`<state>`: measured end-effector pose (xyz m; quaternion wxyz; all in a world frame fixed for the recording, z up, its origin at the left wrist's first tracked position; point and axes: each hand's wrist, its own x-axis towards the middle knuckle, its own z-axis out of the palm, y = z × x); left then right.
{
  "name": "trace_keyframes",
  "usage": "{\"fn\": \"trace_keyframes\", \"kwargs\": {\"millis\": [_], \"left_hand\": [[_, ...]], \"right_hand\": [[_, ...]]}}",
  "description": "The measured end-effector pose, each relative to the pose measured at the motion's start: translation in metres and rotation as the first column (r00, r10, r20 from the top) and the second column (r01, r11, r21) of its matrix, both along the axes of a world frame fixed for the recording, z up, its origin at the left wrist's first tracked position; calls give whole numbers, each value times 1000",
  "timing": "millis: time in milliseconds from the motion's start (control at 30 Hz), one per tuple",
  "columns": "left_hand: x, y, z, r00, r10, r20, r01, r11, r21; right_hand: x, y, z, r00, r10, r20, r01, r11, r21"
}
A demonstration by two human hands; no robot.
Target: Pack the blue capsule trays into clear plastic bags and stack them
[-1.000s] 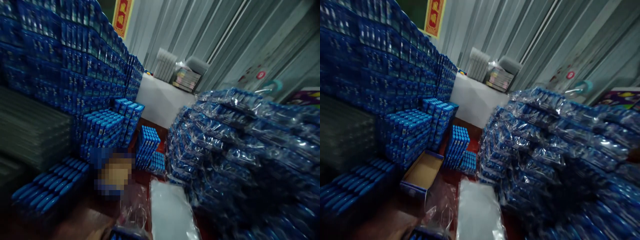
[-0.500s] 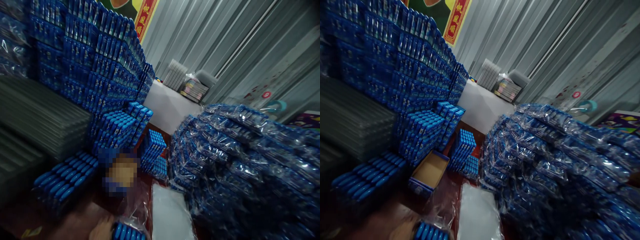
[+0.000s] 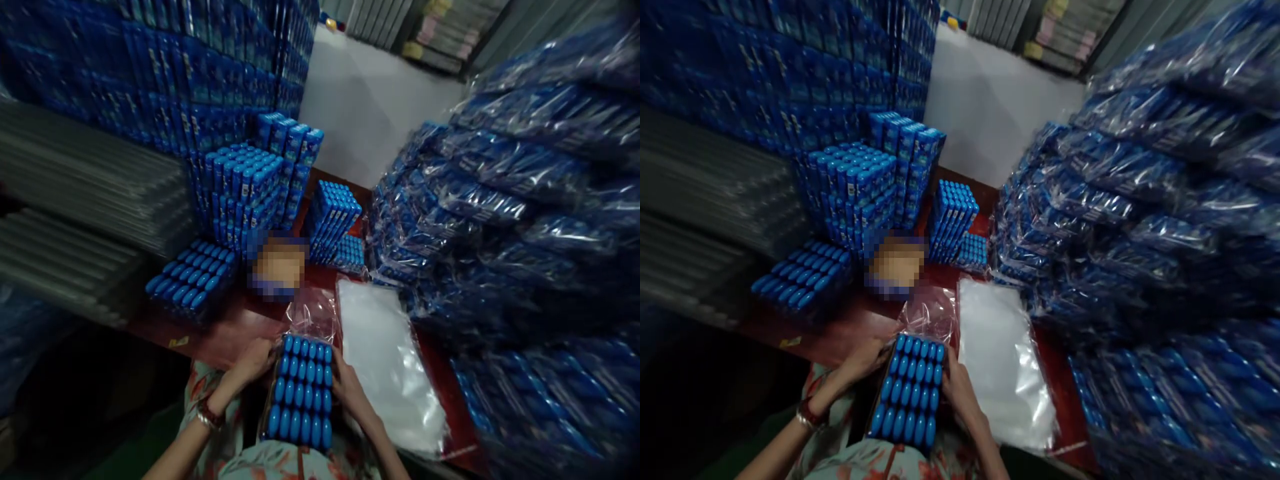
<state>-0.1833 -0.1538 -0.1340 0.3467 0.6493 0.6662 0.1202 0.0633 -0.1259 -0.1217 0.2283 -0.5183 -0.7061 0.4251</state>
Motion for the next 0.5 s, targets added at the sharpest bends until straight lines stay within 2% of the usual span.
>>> {"fn": "trace_keyframes", "kwargs": {"millis": [100, 200, 267, 333, 400, 500], "left_hand": [[-4, -3, -1, 994, -81, 80, 84, 996, -36], [-1, -6, 1, 998, -29, 52, 30, 999, -20], [4, -6, 3, 997, 63, 45, -66, 995, 72], [9, -3, 5, 981, 111, 161, -144, 968, 206], [12, 2, 8, 951, 79, 299, -171, 940, 296], [15, 10, 12, 935, 53, 350, -173, 931, 322]], "right_hand": [[9, -5, -4, 999, 25, -46, -26, 999, -31], [13, -11, -8, 999, -3, 40, 4, 1000, -29], [13, -11, -5, 994, -33, 101, 34, 999, -5], [11, -5, 2, 989, -98, 110, 92, 994, 57], [6, 7, 9, 986, -149, 70, 140, 984, 112], [-1, 25, 14, 990, -135, -44, 136, 990, 30]]}}
